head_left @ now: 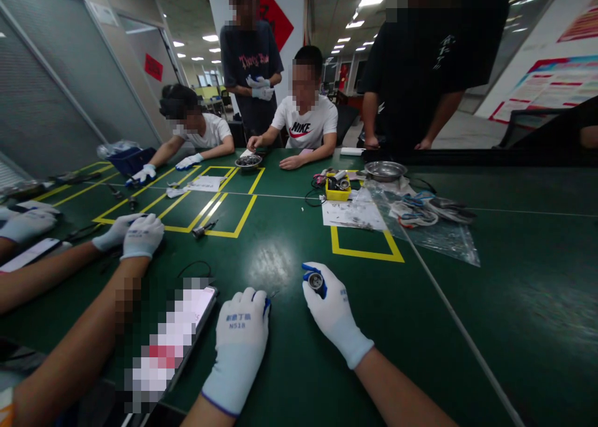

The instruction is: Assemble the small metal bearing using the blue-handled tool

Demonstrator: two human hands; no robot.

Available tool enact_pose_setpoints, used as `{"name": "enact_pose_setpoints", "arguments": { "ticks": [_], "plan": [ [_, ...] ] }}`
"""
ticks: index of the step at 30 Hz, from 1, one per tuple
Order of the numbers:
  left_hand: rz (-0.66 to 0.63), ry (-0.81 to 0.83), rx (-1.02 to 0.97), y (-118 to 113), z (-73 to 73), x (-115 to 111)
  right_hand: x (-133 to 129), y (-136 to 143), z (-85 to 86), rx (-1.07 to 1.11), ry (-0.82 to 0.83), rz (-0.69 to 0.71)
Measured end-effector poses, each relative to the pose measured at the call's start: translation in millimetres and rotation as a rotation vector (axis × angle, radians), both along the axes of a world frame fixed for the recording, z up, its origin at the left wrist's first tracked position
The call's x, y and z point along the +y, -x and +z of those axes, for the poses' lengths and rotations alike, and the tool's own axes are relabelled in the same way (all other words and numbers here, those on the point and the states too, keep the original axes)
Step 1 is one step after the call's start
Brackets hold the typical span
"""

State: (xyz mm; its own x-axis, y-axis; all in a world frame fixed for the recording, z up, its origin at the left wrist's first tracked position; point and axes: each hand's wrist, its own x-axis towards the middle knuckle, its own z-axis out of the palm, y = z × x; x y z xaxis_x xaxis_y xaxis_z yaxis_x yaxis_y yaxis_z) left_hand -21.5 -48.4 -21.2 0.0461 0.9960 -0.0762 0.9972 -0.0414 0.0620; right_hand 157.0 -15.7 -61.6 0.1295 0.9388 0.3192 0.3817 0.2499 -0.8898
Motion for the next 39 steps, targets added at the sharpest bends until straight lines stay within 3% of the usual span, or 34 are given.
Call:
{"name": "enact_pose_setpoints", "arguments": {
  "ticks": [7,10,14,20,24,28,39],
  "plan": [
    [0.067,0.028,-0.122,-2.0,9.4,4.6,0.6,-0.1,-2.1,-0.005,-0.008,0.008],
    [0.083,0.037,-0.364,-9.3,18.6,10.0,-0.8,1.3,-1.5,0.007,-0.012,0.021],
    [0.003,0.01,-0.678,-24.4,26.3,32.2,-2.8,3.4,0.8,0.028,-0.013,0.052],
    [-0.094,0.005,-1.162,-50.8,16.0,75.4,1.5,0.3,-5.1,0.143,0.045,-0.03],
    [-0.142,-0.032,-1.25,-54.5,4.2,79.4,2.8,-3.6,-6.4,0.171,0.047,-0.073],
    [-0.164,0.034,-1.322,-46.4,-3.0,73.5,-0.5,-3.3,1.2,0.161,0.074,-0.062],
    [-0.111,0.041,-1.349,-46.4,-4.3,72.4,1.8,-3.4,2.3,0.157,0.032,-0.052]
  ]
}}
